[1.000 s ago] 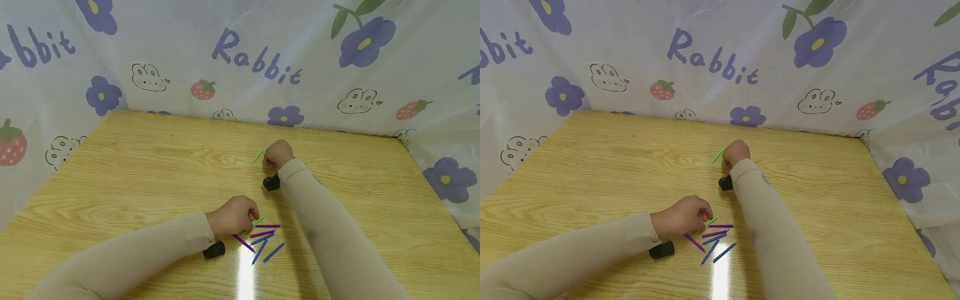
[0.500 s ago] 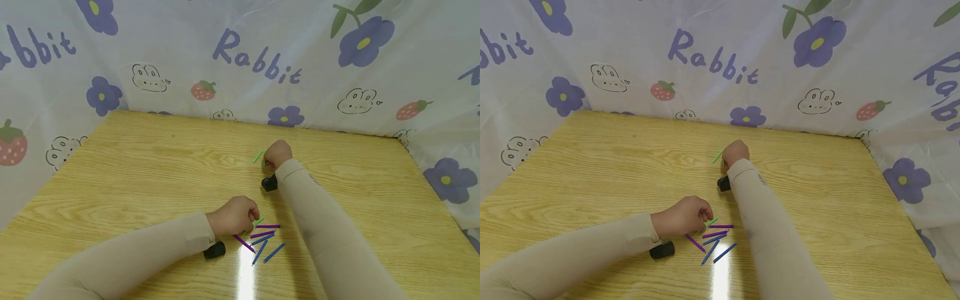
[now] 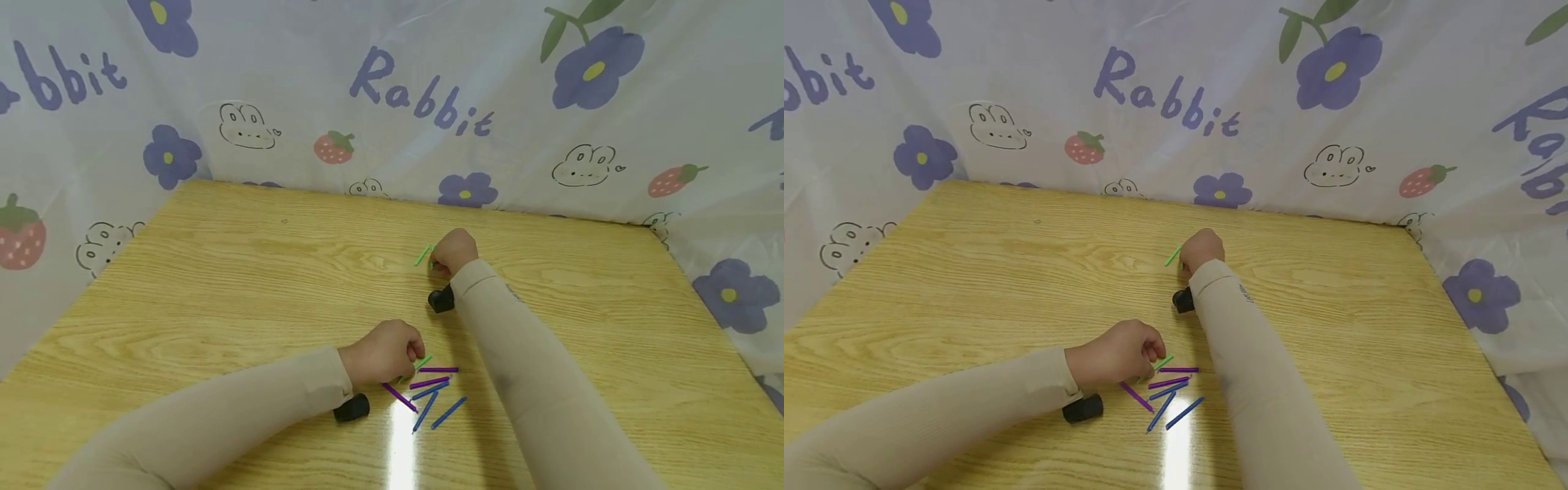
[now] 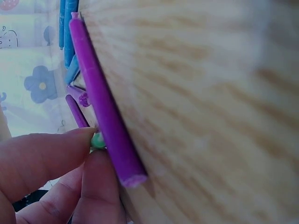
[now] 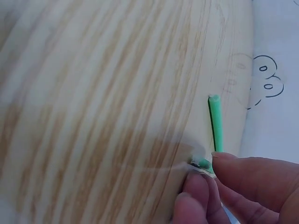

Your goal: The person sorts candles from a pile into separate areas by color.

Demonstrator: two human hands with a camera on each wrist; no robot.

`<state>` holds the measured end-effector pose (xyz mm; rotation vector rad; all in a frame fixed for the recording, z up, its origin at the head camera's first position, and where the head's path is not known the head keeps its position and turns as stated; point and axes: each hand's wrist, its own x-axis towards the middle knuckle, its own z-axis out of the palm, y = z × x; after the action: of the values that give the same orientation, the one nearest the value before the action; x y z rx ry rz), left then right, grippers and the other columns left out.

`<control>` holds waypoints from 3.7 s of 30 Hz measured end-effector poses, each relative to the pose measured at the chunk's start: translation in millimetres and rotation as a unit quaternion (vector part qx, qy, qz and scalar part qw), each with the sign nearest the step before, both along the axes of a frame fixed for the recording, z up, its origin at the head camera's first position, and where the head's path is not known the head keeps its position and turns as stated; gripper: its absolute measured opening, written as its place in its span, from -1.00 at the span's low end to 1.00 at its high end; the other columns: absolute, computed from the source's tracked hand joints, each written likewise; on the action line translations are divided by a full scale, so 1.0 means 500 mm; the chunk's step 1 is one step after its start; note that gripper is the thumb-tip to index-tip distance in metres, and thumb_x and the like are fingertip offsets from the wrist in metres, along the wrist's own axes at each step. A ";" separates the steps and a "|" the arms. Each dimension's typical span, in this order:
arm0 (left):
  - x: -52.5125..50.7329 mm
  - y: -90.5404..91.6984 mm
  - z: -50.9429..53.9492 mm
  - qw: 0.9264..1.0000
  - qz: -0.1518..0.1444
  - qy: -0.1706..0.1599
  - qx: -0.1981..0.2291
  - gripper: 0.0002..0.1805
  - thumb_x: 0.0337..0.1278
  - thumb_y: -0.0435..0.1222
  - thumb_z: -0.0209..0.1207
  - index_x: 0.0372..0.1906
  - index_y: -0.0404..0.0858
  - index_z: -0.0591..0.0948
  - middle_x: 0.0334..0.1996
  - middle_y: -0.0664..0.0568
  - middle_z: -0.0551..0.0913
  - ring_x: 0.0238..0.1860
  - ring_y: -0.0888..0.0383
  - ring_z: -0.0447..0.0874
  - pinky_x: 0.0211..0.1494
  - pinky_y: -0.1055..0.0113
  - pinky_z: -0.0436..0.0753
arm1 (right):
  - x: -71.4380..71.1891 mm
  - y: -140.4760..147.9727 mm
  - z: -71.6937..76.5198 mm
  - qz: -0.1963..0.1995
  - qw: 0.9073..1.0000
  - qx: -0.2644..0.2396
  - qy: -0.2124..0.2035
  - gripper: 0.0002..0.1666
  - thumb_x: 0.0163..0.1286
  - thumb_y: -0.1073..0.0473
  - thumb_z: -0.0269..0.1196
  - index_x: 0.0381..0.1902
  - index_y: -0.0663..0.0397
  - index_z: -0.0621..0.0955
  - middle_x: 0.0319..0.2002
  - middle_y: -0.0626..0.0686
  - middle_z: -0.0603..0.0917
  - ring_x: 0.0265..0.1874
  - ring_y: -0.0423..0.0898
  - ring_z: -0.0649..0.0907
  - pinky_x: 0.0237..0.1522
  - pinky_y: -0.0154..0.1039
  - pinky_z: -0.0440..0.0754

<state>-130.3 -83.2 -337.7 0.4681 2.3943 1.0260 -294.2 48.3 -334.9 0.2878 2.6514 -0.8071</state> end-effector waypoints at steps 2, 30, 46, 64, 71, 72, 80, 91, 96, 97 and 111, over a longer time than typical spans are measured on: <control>-0.001 0.002 -0.001 1.000 0.001 -0.002 -0.003 -0.79 -0.14 -0.65 0.24 -0.37 -0.34 0.62 -0.52 0.07 0.49 -0.46 0.20 0.39 -0.49 0.47 0.38 | 0.002 0.002 0.004 0.020 1.000 0.016 -0.001 -0.67 0.20 0.35 0.22 -0.76 0.14 0.52 -0.87 -0.05 0.42 -0.91 -0.25 0.40 -0.75 -0.43 0.39; 0.002 0.004 -0.001 1.000 0.014 -0.002 0.003 -0.78 -0.18 -0.67 0.23 -0.38 -0.37 0.61 -0.51 0.06 0.50 -0.48 0.20 0.40 -0.52 0.45 0.40 | 0.090 0.000 0.065 0.162 0.978 -0.001 0.130 -0.59 0.41 0.29 0.15 0.20 0.17 0.54 0.04 0.14 0.62 -0.05 0.02 0.63 -0.11 -0.15 0.61; 0.005 0.005 0.000 1.000 0.015 0.012 -0.007 -0.78 -0.18 -0.67 0.23 -0.38 -0.36 0.62 -0.52 0.07 0.50 -0.50 0.22 0.41 -0.51 0.46 0.43 | 0.153 0.021 0.072 0.215 0.960 0.012 0.181 -0.65 0.41 0.27 0.15 0.13 0.16 0.59 -0.12 0.12 0.67 -0.41 -0.07 0.58 -0.29 -0.22 0.54; 0.004 0.009 0.002 1.000 0.024 0.004 -0.015 -0.76 -0.20 -0.68 0.21 -0.38 -0.36 0.61 -0.52 0.07 0.49 -0.55 0.23 0.40 -0.55 0.46 0.42 | 0.229 0.076 0.068 0.241 0.950 -0.014 0.200 -0.65 0.36 0.25 0.24 0.09 0.18 0.62 -0.16 0.10 0.69 -0.18 -0.03 0.66 -0.20 -0.19 0.62; 0.004 0.009 -0.005 1.000 0.024 -0.004 -0.003 -0.78 -0.18 -0.68 0.21 -0.39 -0.37 0.60 -0.54 0.05 0.49 -0.60 0.23 0.38 -0.57 0.47 0.38 | 0.251 0.094 0.059 0.247 0.949 -0.024 0.195 -0.67 0.34 0.27 0.25 0.05 0.17 0.64 -0.18 0.07 0.69 -0.21 -0.06 0.67 -0.23 -0.23 0.63; 0.004 0.008 -0.006 1.000 0.025 -0.008 0.001 -0.78 -0.17 -0.68 0.21 -0.38 -0.37 0.60 -0.54 0.05 0.48 -0.61 0.23 0.37 -0.57 0.47 0.37 | 0.254 0.095 0.057 0.248 0.949 -0.024 0.194 -0.68 0.33 0.27 0.26 0.05 0.17 0.64 -0.18 0.07 0.69 -0.22 -0.07 0.67 -0.24 -0.24 0.63; 0.005 0.008 -0.007 1.000 0.025 -0.005 0.008 -0.78 -0.18 -0.69 0.20 -0.38 -0.39 0.60 -0.53 0.03 0.49 -0.62 0.22 0.37 -0.57 0.46 0.37 | 0.277 0.106 0.046 0.265 0.945 -0.032 0.188 -0.71 0.33 0.27 0.26 0.00 0.15 0.66 -0.21 0.03 0.69 -0.25 -0.10 0.67 -0.25 -0.26 0.61; 0.006 0.009 -0.002 1.000 0.021 0.009 -0.004 -0.78 -0.19 -0.68 0.20 -0.38 -0.38 0.61 -0.54 0.05 0.50 -0.57 0.22 0.37 -0.54 0.46 0.38 | 0.311 0.121 0.037 0.306 0.932 -0.037 0.188 -0.77 0.30 0.27 0.29 -0.08 0.12 0.69 -0.25 -0.04 0.70 -0.28 -0.14 0.66 -0.29 -0.30 0.58; 0.006 0.009 -0.004 1.000 0.019 0.010 -0.005 -0.80 -0.18 -0.66 0.20 -0.39 -0.37 0.60 -0.55 0.05 0.49 -0.57 0.22 0.37 -0.54 0.46 0.37 | 0.324 0.133 0.030 0.328 0.926 -0.053 0.181 -0.80 0.26 0.28 0.32 -0.14 0.12 0.70 -0.25 -0.06 0.70 -0.29 -0.17 0.64 -0.31 -0.36 0.55; 0.005 0.009 -0.004 1.000 0.019 0.010 -0.004 -0.80 -0.17 -0.66 0.20 -0.39 -0.37 0.60 -0.56 0.05 0.49 -0.58 0.22 0.36 -0.54 0.46 0.37 | 0.326 0.135 0.029 0.335 0.923 -0.058 0.180 -0.81 0.25 0.29 0.32 -0.16 0.13 0.70 -0.26 -0.06 0.70 -0.30 -0.18 0.63 -0.32 -0.37 0.55; 0.003 0.013 -0.010 0.999 0.009 0.033 -0.038 -0.84 -0.16 -0.59 0.26 -0.41 -0.34 0.61 -0.61 0.07 0.47 -0.56 0.21 0.37 -0.51 0.46 0.36 | 0.354 0.153 0.018 0.436 0.882 -0.096 0.148 -0.85 0.19 0.39 0.34 -0.29 0.10 0.73 -0.28 -0.09 0.69 -0.33 -0.26 0.61 -0.29 -0.40 0.59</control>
<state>-128.8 -76.7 -342.5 0.4604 2.4912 0.9377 -117.1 124.6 -325.7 -1.0848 2.4970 -0.8029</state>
